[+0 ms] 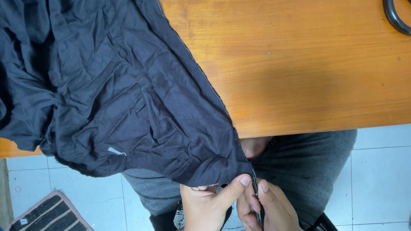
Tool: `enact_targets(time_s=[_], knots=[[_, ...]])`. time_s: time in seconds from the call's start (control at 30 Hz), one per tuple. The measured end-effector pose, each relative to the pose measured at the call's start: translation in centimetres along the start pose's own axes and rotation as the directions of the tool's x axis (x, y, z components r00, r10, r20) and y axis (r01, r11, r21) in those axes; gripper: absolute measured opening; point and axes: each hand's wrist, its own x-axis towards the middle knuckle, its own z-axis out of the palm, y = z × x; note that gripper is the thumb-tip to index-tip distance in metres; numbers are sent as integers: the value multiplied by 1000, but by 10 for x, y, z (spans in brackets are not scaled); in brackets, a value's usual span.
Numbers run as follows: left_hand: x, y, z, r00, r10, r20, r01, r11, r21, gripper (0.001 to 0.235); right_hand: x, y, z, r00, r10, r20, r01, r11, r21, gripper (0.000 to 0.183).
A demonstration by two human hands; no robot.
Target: The person uses a seam ripper to cut along the hem of a black garment laid on a wooden table. They adjust the fabric and continue cutting the seam along the edge.
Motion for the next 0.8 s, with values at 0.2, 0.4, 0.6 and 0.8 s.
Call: enact_targets(time_s=[0.2,0.4,0.6,0.8], knots=[[-1,-6,-2,999,-7,-32,8,1000,16,24,0,-1,2,999,-27,45,26,999,36,45],[0,-2,-3,999,-29,18,29,1000,-2,26,-1,-2,0,998,-14,62,9,997,80,44],[0,3,-1,994,-51,96,62,990,-125,27,-1,-3,1,999,37,30,-38,998,45,47],[0,-5,-3,999,-20,37,23,997,-76,20,-1,-4,0,998,63,23,-65,994,85,47]])
